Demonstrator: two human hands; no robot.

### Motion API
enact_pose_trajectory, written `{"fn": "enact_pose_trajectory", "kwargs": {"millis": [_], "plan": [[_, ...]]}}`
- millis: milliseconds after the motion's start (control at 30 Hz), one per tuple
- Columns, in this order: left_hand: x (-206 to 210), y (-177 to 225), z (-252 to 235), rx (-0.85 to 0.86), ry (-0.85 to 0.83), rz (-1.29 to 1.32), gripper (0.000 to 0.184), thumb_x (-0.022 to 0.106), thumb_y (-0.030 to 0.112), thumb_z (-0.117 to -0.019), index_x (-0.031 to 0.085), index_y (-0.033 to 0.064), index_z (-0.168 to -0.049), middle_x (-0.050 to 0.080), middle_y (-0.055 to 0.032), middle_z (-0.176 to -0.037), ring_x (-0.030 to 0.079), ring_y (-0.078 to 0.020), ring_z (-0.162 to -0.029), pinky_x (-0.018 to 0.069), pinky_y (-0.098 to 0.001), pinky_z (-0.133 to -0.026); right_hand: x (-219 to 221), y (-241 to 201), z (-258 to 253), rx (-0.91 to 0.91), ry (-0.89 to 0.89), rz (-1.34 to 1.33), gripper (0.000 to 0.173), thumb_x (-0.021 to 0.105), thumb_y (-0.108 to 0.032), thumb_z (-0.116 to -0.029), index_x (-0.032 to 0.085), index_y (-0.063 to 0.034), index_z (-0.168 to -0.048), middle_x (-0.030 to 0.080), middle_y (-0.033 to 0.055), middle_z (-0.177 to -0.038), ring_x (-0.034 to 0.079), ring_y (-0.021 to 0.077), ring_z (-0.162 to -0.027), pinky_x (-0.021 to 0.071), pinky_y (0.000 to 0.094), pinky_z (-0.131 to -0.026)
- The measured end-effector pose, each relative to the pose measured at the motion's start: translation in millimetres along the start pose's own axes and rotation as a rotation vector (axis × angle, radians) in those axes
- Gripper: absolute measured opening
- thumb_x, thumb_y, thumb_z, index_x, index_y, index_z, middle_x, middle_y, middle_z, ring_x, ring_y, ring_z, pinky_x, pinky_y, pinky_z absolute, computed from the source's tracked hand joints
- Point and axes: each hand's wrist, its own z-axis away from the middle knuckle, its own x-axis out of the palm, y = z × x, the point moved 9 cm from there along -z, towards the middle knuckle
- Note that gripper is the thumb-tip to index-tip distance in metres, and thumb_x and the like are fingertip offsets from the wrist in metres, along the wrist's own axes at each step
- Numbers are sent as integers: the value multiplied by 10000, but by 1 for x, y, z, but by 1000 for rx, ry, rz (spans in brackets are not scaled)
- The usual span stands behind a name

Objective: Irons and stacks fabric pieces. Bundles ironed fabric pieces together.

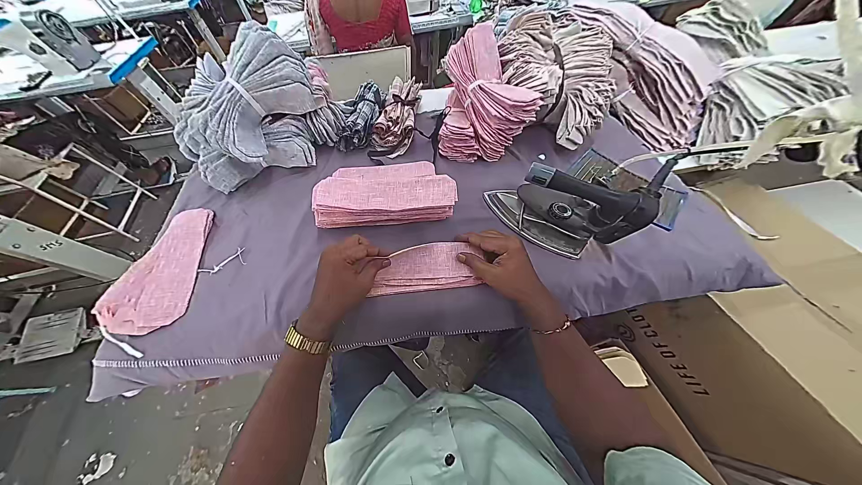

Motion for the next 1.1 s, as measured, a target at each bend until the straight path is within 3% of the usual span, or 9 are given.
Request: {"fn": "enact_pose_trajectory", "kwargs": {"millis": [133,233,433,567,633,800,867,1000,1100], "plan": [[-7,4,8,-12,52,84,96,758,233,-930,813,162,-965,761,54,-971,704,-31,-925,594,-251,-855,-10,-10,3,-18,93,-117,105,788,-147,-896,809,-82,-976,769,4,-941,710,70,-870,604,248,-796],[-6,2,11,-5,56,70,123,745,251,-943,810,151,-972,735,49,-918,676,-29,-876,571,-237,-816,-11,-11,5,-41,105,-178,54,783,-104,-882,793,-58,-907,763,16,-898,711,76,-837,607,246,-771],[0,7,7,36,30,1,192,688,299,-985,790,143,-941,695,56,-844,632,-27,-793,534,-246,-742,-8,-9,5,-41,73,-127,102,701,-110,-937,771,-59,-882,735,0,-857,676,51,-823,570,237,-774],[-1,9,4,47,32,52,190,674,256,-995,793,120,-935,710,43,-857,652,-26,-805,553,-234,-750,-6,-6,4,-3,53,-121,139,671,-116,-957,758,-57,-866,702,-10,-800,624,33,-714,532,217,-675],[-3,6,4,-5,14,118,170,672,218,-994,792,114,-932,712,44,-864,655,-26,-807,558,-226,-751,-5,-7,5,7,37,-166,149,663,-104,-964,747,-47,-855,690,-4,-784,608,34,-662,527,208,-624],[-12,-1,7,-164,-30,234,140,715,225,-964,795,140,-888,744,41,-838,689,-54,-776,585,-283,-731,-11,-24,2,91,-39,-199,191,641,-130,-989,754,-64,-849,683,-32,-752,606,7,-675,516,192,-644],[-11,-12,4,-242,-59,147,150,737,276,-946,799,165,-866,750,58,-812,691,-39,-759,588,-310,-735,-4,-16,-3,168,-97,-53,218,644,-199,-993,752,-103,-830,660,-45,-702,593,22,-646,505,236,-620],[7,-45,-5,-446,-195,-163,228,735,409,-912,800,200,-849,740,21,-812,692,-140,-813,554,-497,-775,19,5,-11,245,-207,389,318,581,-336,-986,730,-128,-797,686,30,-756,667,204,-773,519,513,-723],[10,-44,-2,-472,-198,-338,261,724,491,-873,791,239,-859,744,13,-841,707,-196,-847,556,-558,-754,19,-2,-4,133,-109,508,312,580,-335,-958,730,-129,-778,702,29,-755,688,216,-750,535,502,-657]]}}
